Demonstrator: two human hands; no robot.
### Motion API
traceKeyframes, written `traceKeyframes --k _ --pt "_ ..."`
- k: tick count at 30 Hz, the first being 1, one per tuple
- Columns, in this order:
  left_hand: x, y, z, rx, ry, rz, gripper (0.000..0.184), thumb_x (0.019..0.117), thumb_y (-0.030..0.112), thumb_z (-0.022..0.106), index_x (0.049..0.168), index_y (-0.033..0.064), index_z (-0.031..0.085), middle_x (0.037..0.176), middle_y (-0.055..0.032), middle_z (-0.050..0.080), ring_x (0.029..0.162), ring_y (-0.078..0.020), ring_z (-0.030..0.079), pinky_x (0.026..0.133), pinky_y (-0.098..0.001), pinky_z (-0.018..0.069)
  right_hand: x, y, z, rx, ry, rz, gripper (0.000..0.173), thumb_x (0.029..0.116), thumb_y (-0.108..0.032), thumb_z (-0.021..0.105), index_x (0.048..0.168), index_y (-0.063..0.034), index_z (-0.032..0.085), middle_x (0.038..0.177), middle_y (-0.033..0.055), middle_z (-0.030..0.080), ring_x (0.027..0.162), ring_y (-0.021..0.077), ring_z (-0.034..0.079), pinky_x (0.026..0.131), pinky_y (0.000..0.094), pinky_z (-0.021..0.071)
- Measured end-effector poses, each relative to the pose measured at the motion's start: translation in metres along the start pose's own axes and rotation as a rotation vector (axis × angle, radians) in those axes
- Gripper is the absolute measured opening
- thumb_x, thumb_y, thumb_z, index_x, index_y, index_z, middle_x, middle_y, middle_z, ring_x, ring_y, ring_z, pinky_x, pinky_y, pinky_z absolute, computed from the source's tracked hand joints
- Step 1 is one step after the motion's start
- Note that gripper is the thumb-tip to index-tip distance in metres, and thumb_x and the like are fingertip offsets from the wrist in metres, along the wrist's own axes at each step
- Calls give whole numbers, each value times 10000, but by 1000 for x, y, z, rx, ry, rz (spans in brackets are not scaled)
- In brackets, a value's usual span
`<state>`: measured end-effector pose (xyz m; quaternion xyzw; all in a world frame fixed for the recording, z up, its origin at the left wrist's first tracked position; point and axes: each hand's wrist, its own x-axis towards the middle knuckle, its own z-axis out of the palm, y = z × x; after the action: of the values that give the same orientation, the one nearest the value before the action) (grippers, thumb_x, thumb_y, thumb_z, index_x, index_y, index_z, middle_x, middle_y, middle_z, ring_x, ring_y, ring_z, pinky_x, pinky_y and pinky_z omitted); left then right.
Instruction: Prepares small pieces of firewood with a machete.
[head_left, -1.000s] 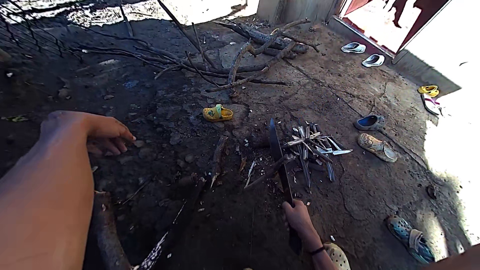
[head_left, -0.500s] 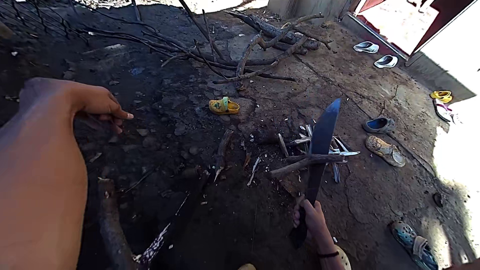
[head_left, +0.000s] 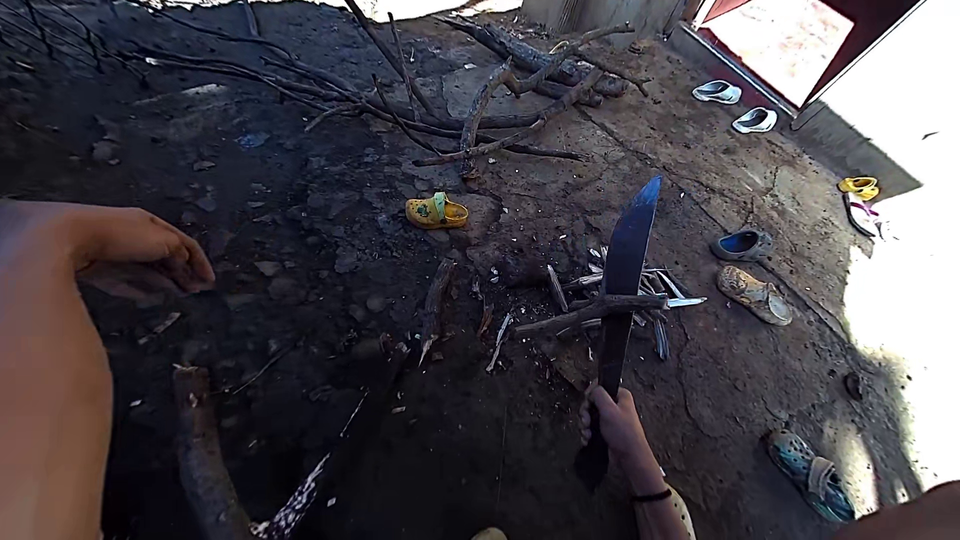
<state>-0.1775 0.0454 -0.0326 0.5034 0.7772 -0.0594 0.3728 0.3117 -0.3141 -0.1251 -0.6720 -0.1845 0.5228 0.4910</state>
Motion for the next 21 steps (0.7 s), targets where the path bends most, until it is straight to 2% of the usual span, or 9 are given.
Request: traceKeyframes --k 3,6,8,10,14,16,19,20,21 --pt "-19 10 14 91 -29 -25 235 1072 72 402 1093 7 627 1018 -179 673 919 -269 659 884 -492 495 -5 -3 -4 15 -18 86 333 1102 -122 363 839 -11 533 527 48 537 392 129 537 391 279 510" --pt "-9 30 9 146 -131 62 197 1069 112 489 1055 20 663 913 -161 712 811 -259 702 794 -466 565 -14 2 6 129 -87 119 319 1090 -141 337 859 -19 521 534 48 534 399 138 544 395 290 517" --pt "-21 69 10 185 -192 120 237 1098 174 482 1130 12 653 987 -161 722 923 -281 712 865 -511 554 -18 -2 13 203 -164 104 298 1063 -149 336 861 -33 522 543 44 534 408 140 551 403 289 519" --pt "-57 119 34 147 -197 220 347 1116 240 451 1219 -39 629 1108 -220 694 1061 -368 663 943 -601 489 -21 -14 15 227 -227 81 262 1027 -140 363 848 -47 531 536 38 542 405 132 557 401 280 517" --pt "-153 209 93 127 -534 618 407 1117 349 405 1385 72 537 1199 -158 698 1107 -312 689 930 -515 552 -27 -30 18 209 -305 51 203 989 -149 424 848 -72 548 549 20 553 418 112 559 413 261 516" --pt "-187 233 131 215 -740 718 465 1072 403 463 1470 162 457 1213 -143 703 1028 -308 729 827 -489 618 -32 -31 25 240 -326 54 190 984 -145 444 853 -68 559 549 21 566 419 112 566 413 262 518" --pt "-240 248 173 511 -771 664 571 1078 367 534 1567 170 313 973 -108 658 722 -182 667 656 -358 588 -36 -32 34 269 -311 76 190 1017 -146 455 893 -50 563 560 23 574 427 114 568 423 265 520" --pt "-246 247 181 589 -703 678 501 1089 348 518 1518 149 351 884 -76 602 625 -143 597 582 -316 542 -35 -31 37 267 -286 88 195 1023 -148 467 889 -47 566 557 28 576 425 120 569 423 272 521" --pt "-246 246 186 653 -625 704 393 1100 322 494 1426 110 435 861 -71 557 616 -143 529 579 -325 487 -33 -29 41 247 -252 101 196 1024 -152 484 881 -48 570 552 30 579 422 125 573 423 280 524"
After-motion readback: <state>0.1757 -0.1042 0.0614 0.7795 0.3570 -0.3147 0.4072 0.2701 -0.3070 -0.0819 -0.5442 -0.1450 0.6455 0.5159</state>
